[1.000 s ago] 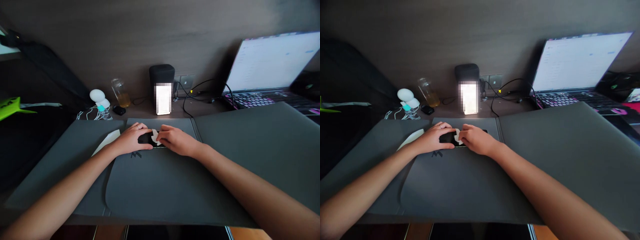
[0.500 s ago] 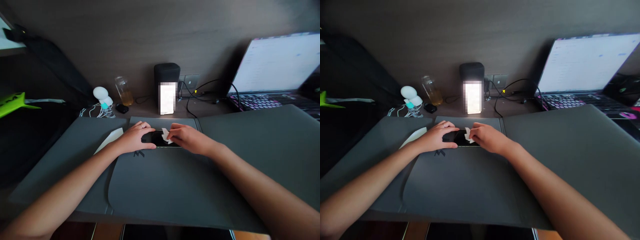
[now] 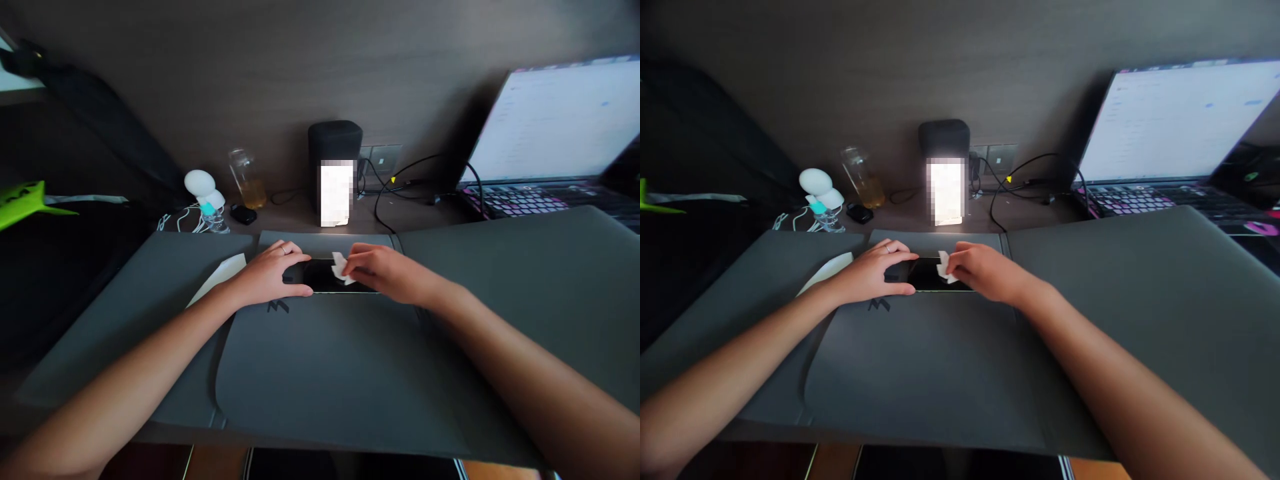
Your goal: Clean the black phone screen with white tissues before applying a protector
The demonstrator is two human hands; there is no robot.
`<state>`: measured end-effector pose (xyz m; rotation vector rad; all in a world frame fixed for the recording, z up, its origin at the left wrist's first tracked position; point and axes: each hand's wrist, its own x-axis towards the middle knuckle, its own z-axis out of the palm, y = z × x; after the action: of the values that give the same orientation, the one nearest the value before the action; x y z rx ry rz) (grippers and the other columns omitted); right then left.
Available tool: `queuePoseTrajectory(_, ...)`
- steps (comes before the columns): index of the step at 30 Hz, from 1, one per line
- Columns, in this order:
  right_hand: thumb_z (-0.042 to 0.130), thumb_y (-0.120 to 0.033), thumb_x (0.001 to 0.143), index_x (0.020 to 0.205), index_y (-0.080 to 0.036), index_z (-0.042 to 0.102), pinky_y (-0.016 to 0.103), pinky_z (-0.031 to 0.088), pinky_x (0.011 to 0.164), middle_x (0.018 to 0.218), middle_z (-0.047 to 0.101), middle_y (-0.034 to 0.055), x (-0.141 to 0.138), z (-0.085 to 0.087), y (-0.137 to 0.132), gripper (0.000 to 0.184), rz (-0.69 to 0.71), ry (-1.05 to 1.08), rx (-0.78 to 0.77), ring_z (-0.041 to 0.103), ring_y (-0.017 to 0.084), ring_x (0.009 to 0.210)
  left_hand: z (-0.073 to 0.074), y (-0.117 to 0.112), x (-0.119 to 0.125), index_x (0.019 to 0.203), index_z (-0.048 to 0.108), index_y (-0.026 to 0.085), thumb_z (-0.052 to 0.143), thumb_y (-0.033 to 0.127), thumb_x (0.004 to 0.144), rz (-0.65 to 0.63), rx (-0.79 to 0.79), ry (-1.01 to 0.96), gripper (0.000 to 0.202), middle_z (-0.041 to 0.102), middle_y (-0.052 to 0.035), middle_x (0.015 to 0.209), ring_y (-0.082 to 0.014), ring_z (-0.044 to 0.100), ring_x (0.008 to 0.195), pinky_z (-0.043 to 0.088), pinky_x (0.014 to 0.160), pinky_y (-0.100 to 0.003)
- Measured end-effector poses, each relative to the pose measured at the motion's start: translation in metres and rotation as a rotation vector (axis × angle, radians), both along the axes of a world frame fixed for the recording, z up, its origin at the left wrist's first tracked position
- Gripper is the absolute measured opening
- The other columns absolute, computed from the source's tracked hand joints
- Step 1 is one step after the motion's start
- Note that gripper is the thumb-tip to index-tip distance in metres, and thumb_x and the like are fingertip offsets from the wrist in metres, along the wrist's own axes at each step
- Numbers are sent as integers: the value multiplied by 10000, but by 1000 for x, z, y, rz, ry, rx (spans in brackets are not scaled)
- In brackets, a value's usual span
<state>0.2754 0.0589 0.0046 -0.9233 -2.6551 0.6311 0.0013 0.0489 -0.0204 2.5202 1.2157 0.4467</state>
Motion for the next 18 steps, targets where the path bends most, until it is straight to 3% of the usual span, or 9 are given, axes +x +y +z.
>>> queuePoseTrajectory(4, 486, -122, 935, 978, -182, 693, 313, 468, 784, 971, 589, 73, -13, -8, -4, 219, 28, 64, 101, 585, 164, 838, -1, 0, 1, 1289, 583, 303, 668, 576, 806, 10, -6, 12, 561, 567, -51, 1219, -287, 506, 1154, 424, 1006, -436)
queuePoseTrajectory(9, 547, -124, 892, 901, -189, 702, 285, 464, 739, 943, 597, 45, 6, 2, 1, 169, 30, -26, -9, 586, 133, 754, -1, 0, 0, 1306, 574, 292, 651, 583, 821, -1, -1, 14, 571, 568, -51, 1213, -276, 501, 1160, 420, 1018, -425)
queuePoseTrajectory(15, 517, -118, 901, 963, -185, 702, 302, 467, 781, 959, 595, 65, -5, 0, -4, 206, 55, 24, 46, 596, 161, 835, -2, 0, -1, 1313, 576, 292, 660, 577, 817, -2, 6, 13, 578, 564, -52, 1203, -277, 509, 1153, 427, 1009, -418)
queuePoseTrajectory(18, 525, -131, 897, 895, -184, 709, 298, 470, 763, 930, 604, 57, 2, 4, -1, 191, 85, -2, -17, 602, 155, 804, -3, 1, -2, 1326, 567, 302, 654, 578, 823, 2, 4, 14, 580, 561, -52, 1224, -280, 501, 1162, 421, 1014, -429)
